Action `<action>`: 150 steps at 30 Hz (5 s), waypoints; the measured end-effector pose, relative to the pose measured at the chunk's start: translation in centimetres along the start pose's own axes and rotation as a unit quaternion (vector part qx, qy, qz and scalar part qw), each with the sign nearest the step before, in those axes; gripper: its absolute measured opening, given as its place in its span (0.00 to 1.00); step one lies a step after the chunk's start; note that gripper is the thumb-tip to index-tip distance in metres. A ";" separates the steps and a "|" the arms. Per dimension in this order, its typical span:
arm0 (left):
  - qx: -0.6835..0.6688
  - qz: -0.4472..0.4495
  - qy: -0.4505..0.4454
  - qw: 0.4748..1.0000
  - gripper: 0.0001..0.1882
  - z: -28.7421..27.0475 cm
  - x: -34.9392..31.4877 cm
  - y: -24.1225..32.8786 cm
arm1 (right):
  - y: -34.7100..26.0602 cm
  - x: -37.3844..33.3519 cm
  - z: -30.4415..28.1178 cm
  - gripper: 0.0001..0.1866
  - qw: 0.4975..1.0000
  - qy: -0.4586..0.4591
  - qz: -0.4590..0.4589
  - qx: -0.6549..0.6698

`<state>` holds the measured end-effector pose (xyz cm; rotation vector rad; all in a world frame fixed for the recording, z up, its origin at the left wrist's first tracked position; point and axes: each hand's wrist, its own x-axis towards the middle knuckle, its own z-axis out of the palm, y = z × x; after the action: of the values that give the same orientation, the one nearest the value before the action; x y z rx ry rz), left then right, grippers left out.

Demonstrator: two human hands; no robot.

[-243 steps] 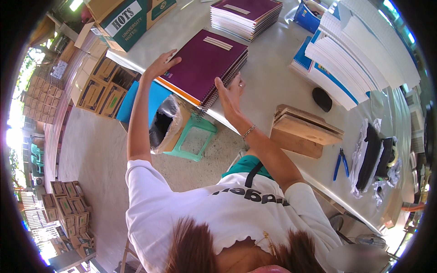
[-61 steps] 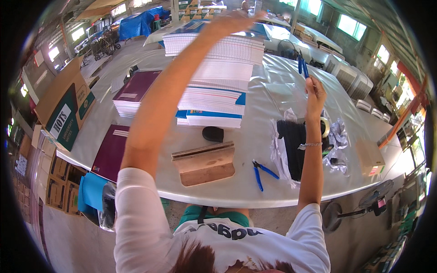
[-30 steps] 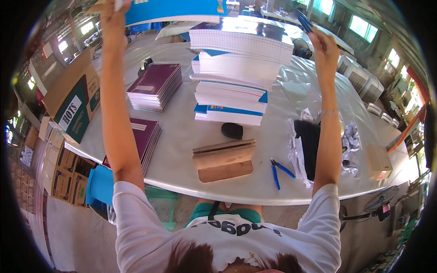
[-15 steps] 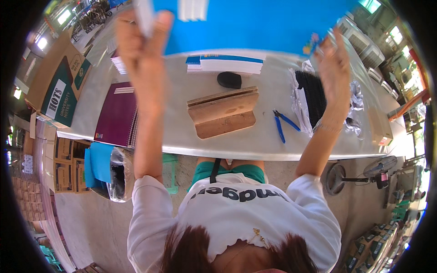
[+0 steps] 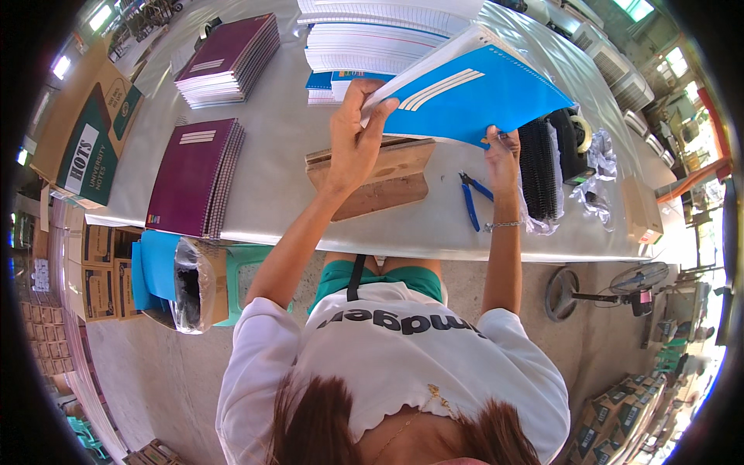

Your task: The person places notebooks onto a wooden stand, feeds a spiral wire through the pre-punched holes by hand, and then uses a blue tool to secure the binding before moving the finished notebooks to a stack.

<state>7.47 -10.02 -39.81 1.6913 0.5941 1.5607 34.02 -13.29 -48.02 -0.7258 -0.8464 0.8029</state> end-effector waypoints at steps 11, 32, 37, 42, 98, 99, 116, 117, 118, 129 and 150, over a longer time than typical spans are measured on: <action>0.096 -0.085 0.105 0.986 0.34 -6.2 -5.3 -0.2 | 4.9 -4.6 -0.9 0.12 0.953 -0.123 0.082 -0.265; 0.078 -0.113 0.174 0.975 0.30 -12.4 -1.8 -0.3 | -4.9 8.4 -21.0 0.20 0.692 0.131 0.050 -0.708; 0.093 -0.164 0.173 0.967 0.32 -12.2 -0.6 -0.5 | -6.6 8.6 -20.4 0.17 0.711 0.162 0.009 -0.684; 0.287 0.037 0.266 0.919 0.28 -7.7 -1.2 1.0 | -9.3 9.0 -18.7 0.14 0.716 0.136 0.003 -0.685; 0.349 0.234 -0.182 0.889 0.16 -0.4 -4.4 4.3 | 1.7 2.3 9.7 0.19 0.716 -0.421 -0.118 -0.545; 0.350 0.237 -0.182 0.888 0.16 -0.3 -4.4 4.2 | 3.8 2.1 9.6 0.21 0.701 -0.409 -0.148 -0.566; 0.304 0.212 -0.178 0.911 0.17 -0.6 -4.3 4.6 | 0.3 -0.5 5.2 0.41 0.702 -0.373 0.038 -0.605; 0.301 0.213 -0.167 0.914 0.16 -0.3 -4.2 4.6 | 0.6 -0.3 4.8 0.41 0.697 -0.385 0.045 -0.604; 0.298 0.215 -0.155 0.917 0.15 -0.2 -4.1 4.6 | 0.9 -0.1 4.4 0.42 0.691 -0.396 0.052 -0.603; 0.351 0.195 -0.108 0.909 0.18 -0.5 -3.8 4.6 | -3.6 0.2 5.0 0.51 0.881 -0.338 0.331 0.001; 0.390 0.077 -0.061 0.916 0.21 -1.9 -3.0 5.7 | -10.7 -0.3 10.6 0.35 0.831 -0.462 0.082 -0.299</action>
<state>4.31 -15.44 -37.31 2.4498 1.1440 1.3877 28.22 -16.51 -34.52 -0.9681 -2.0008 1.0684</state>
